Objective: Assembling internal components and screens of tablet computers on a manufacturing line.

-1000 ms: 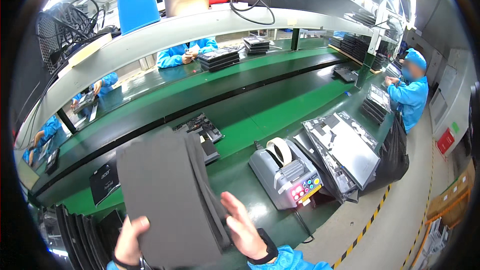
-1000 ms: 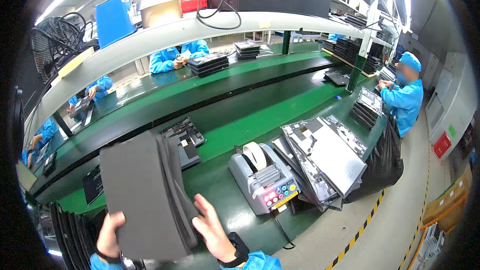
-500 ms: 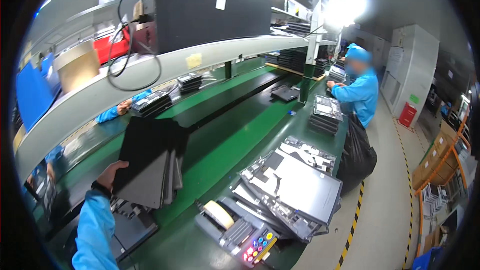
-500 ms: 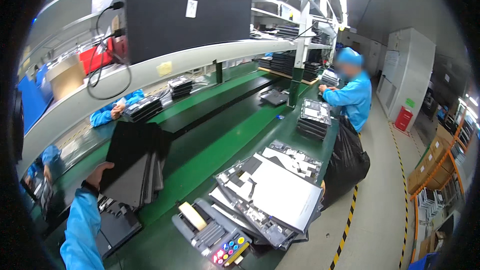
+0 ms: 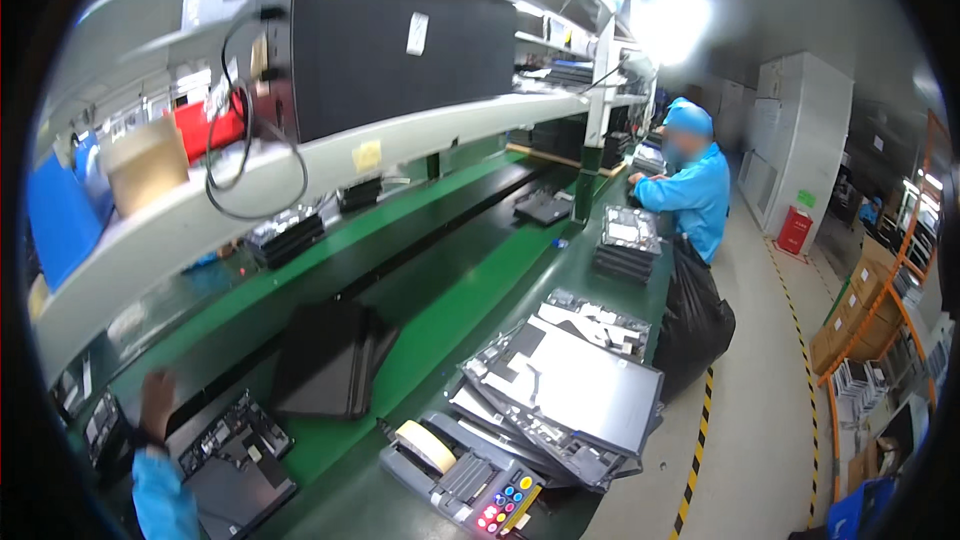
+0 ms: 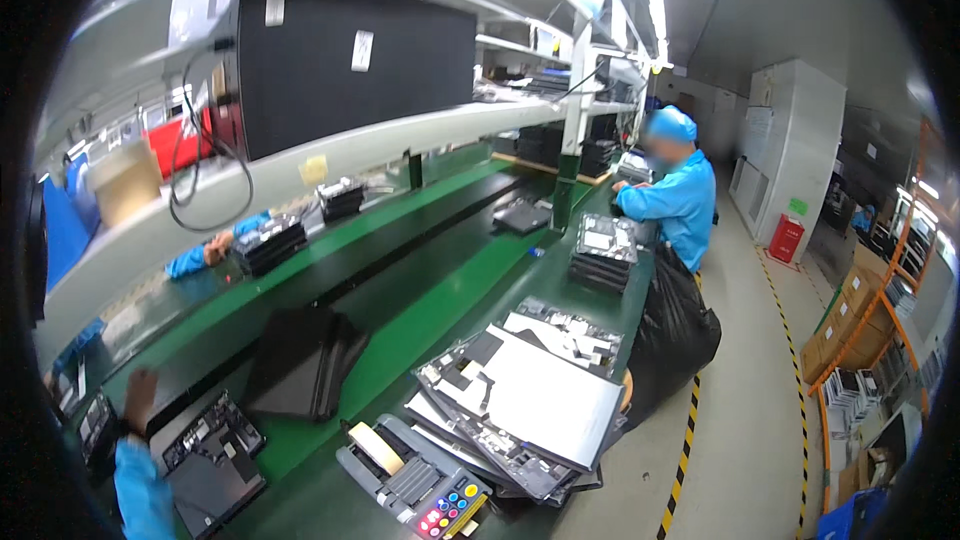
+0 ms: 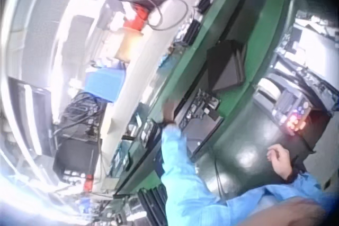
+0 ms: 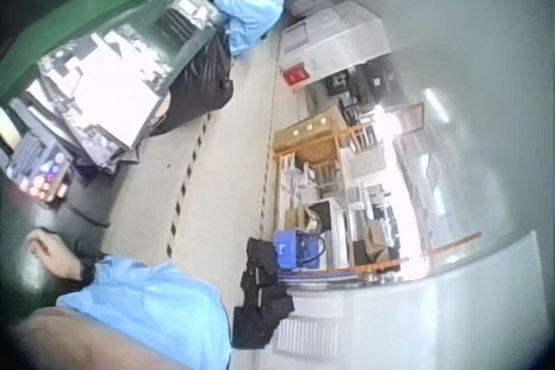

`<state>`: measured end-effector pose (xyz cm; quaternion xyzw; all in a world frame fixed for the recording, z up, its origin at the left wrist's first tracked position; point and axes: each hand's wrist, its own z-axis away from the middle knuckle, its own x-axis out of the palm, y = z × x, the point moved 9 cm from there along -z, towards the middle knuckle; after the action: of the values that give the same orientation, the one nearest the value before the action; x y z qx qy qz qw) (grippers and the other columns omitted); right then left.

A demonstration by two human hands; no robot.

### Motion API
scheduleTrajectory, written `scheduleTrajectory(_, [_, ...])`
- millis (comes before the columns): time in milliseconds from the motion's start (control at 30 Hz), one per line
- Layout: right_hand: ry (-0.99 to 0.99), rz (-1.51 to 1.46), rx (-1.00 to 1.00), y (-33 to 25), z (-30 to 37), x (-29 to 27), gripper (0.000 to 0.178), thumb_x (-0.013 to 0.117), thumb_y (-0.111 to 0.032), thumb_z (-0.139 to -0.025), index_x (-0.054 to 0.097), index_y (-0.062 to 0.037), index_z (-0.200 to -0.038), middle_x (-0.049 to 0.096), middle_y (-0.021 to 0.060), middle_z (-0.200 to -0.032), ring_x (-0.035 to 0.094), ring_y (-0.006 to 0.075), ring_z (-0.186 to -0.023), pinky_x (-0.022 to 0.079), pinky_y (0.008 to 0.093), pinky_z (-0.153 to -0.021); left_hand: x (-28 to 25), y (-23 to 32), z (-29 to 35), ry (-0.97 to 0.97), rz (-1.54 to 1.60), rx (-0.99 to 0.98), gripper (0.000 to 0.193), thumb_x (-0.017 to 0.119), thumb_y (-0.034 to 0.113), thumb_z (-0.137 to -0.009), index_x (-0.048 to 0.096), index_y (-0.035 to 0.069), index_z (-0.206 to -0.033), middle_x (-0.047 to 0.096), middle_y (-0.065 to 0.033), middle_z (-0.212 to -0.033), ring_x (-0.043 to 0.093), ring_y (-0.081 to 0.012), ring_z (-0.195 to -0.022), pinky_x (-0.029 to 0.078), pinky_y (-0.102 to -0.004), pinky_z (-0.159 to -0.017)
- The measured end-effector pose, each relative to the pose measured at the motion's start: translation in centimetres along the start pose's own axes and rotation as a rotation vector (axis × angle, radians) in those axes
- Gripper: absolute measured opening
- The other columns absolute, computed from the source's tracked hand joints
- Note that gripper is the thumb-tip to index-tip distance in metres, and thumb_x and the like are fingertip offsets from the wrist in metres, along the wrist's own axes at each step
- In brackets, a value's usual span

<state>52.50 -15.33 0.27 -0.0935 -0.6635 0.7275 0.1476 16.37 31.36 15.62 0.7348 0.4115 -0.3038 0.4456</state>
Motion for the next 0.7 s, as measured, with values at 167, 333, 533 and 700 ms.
scheduleTrajectory(167, [-0.043, -0.013, -0.008, -1.0, 0.9, 0.8, 0.015, 0.053, -0.011, -0.091, 0.059, -0.0041, -0.104, 0.064, 0.0061, -0.081, 0.061, 0.0127, -0.072, 0.05, 0.0276, -0.066, -4.1, -26.1, 18.7, -0.053, -0.278, -0.541, 0.03, 0.058, 0.014, -0.083, 0.057, 0.001, -0.11, 0.063, -0.0208, -0.105, 0.061, -0.0347, -0.091, 0.053, -0.0401, -0.078])
scheduleTrajectory(333, [-0.024, 0.037, -0.107, -0.8, 1.0, 1.2, 0.013, 0.052, -0.011, -0.091, 0.058, -0.0048, -0.101, 0.062, 0.0054, -0.08, 0.059, 0.0137, -0.074, 0.049, 0.0291, -0.067, -2.5, -11.7, 27.6, -0.411, 0.4, -0.875, 0.042, 0.052, 0.04, -0.092, 0.064, 0.0, -0.094, 0.065, -0.0066, -0.069, 0.06, -0.0258, -0.062, 0.047, -0.0417, -0.056])
scheduleTrajectory(533, [-0.04, -0.001, -0.148, -0.7, 1.2, 1.0, 0.013, 0.05, -0.009, -0.092, 0.057, -0.0044, -0.101, 0.06, 0.0025, -0.078, 0.056, 0.0114, -0.073, 0.048, 0.027, -0.066, 2.4, -12.0, 26.5, -0.185, 1.138, -0.874, 0.028, 0.062, 0.025, -0.09, 0.063, -0.002, -0.098, 0.065, -0.0072, -0.088, 0.061, -0.0155, -0.078, 0.049, -0.0262, -0.065])
scheduleTrajectory(700, [-0.086, -0.098, -0.078, 2.0, 0.3, 1.3, 0.014, 0.049, -0.007, -0.091, 0.057, -0.0049, -0.102, 0.06, 0.002, -0.08, 0.055, 0.0094, -0.073, 0.047, 0.0249, -0.066, 2.7, -12.1, 26.8, -0.133, 1.321, -0.99, 0.027, 0.063, 0.016, -0.088, 0.06, -0.004, -0.106, 0.064, -0.0098, -0.098, 0.062, -0.0196, -0.091, 0.051, -0.0309, -0.081])
